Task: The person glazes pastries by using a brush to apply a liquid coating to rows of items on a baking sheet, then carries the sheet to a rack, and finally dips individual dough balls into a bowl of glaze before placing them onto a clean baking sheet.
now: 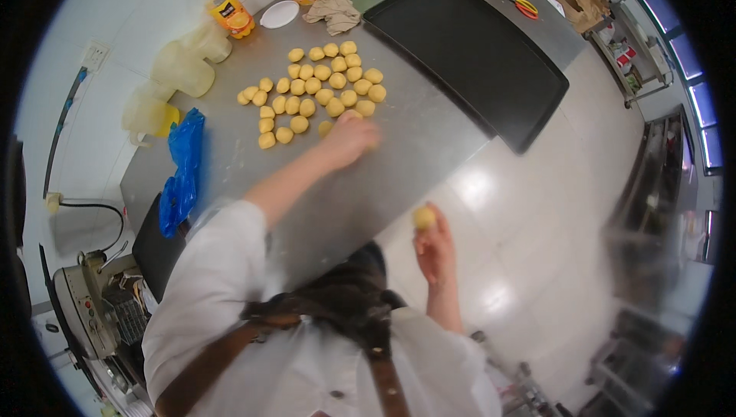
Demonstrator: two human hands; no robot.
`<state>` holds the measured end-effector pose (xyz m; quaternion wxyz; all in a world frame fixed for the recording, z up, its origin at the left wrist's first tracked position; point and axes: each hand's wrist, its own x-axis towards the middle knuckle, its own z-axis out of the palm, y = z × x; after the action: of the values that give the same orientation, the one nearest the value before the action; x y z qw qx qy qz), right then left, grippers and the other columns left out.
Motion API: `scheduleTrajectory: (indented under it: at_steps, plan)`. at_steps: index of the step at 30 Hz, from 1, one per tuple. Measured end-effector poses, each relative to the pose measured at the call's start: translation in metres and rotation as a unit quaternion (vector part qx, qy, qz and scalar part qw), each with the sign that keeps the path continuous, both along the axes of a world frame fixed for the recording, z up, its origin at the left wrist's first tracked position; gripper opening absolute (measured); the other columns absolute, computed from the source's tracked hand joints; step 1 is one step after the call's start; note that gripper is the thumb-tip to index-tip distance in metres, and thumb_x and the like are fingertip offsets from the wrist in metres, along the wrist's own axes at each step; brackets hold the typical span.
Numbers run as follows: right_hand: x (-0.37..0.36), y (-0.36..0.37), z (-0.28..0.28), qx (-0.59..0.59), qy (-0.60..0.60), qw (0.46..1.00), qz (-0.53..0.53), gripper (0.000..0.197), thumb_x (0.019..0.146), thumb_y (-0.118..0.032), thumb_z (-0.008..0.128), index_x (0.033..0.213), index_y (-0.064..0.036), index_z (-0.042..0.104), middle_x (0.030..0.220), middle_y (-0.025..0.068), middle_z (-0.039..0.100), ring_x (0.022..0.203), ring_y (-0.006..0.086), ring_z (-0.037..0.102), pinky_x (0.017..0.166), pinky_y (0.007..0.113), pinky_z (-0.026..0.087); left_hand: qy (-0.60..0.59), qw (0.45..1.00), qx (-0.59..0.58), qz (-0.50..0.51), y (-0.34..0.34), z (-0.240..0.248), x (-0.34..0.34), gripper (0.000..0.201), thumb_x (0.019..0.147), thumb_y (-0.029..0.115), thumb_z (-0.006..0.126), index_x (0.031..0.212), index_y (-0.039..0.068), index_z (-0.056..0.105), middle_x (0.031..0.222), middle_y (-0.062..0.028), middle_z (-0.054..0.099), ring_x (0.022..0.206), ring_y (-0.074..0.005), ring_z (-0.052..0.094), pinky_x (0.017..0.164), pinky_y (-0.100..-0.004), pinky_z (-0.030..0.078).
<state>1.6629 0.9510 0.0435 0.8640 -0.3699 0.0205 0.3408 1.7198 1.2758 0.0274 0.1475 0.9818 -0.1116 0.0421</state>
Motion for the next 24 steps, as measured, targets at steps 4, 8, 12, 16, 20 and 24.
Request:
scheduleTrajectory:
  at_steps: [4,8,12,16,20,24]
  plan:
    - [-0.005,0.038,0.018,0.056,0.053,0.997,0.030,0.051,0.103,-0.030,0.053,0.144,-0.0029,0.042,0.117,0.0115,0.058,0.078,0.0117,0.051,0.063,0.022,0.045,0.131,0.829,-0.521,0.157,0.008,0.029,-0.085,0.028,0.091,0.008,0.065,0.119,0.012,0.066,0.112,-0.0057,0.067,0.098,-0.0229,0.067,0.086,-0.0371,0.052]
    - [-0.014,0.100,0.021,0.076,0.029,0.981,0.174,0.049,0.102,-0.029,0.053,0.141,-0.0007,0.044,0.122,0.0148,0.059,0.081,0.0146,0.054,0.067,0.024,0.047,0.126,0.574,-0.771,0.245,0.022,0.079,-0.215,0.037,0.100,0.018,0.060,0.135,0.009,0.054,0.119,-0.0122,0.064,0.100,-0.0261,0.069,0.081,-0.0351,0.057]
    - [-0.042,0.176,0.037,0.099,-0.008,0.922,0.373,0.059,0.096,-0.033,0.064,0.141,0.0020,0.046,0.126,0.0121,0.061,0.086,0.0161,0.058,0.073,0.026,0.049,-0.012,0.450,-0.845,0.290,0.027,0.082,-0.344,0.044,0.101,0.019,0.058,0.141,0.004,0.048,0.122,-0.0135,0.063,0.106,-0.0270,0.067,0.089,-0.0339,0.055]
    - [-0.087,0.231,0.038,0.032,-0.009,0.900,0.435,0.057,0.097,-0.029,0.064,0.141,0.0020,0.046,0.125,0.0121,0.061,0.090,0.0176,0.061,0.076,0.028,0.051,-0.104,0.399,-0.853,0.319,0.019,0.083,-0.427,0.049,0.101,0.018,0.058,0.145,0.001,0.044,0.126,-0.0151,0.061,0.114,-0.0274,0.064,0.099,-0.0355,0.053]
    - [-0.128,0.274,0.046,-0.028,-0.088,0.866,0.491,0.048,0.096,-0.020,0.064,0.136,0.0029,0.049,0.122,0.0126,0.062,0.085,0.0175,0.060,0.075,0.029,0.052,-0.143,0.382,-0.823,0.396,0.016,0.089,-0.476,0.050,0.097,0.016,0.065,0.141,-0.001,0.047,0.120,-0.0142,0.065,0.102,-0.0246,0.069,0.088,-0.0313,0.058]
    - [-0.145,0.299,0.047,-0.185,-0.400,0.762,0.475,0.040,0.089,-0.017,0.073,0.124,-0.0027,0.058,0.109,0.0093,0.068,0.091,0.0201,0.066,0.077,0.034,0.053,-0.138,0.581,-0.541,0.592,0.031,0.072,-0.477,0.045,0.084,0.021,0.080,0.118,0.001,0.059,0.106,-0.0132,0.070,0.086,-0.0215,0.072,0.069,-0.0295,0.058]
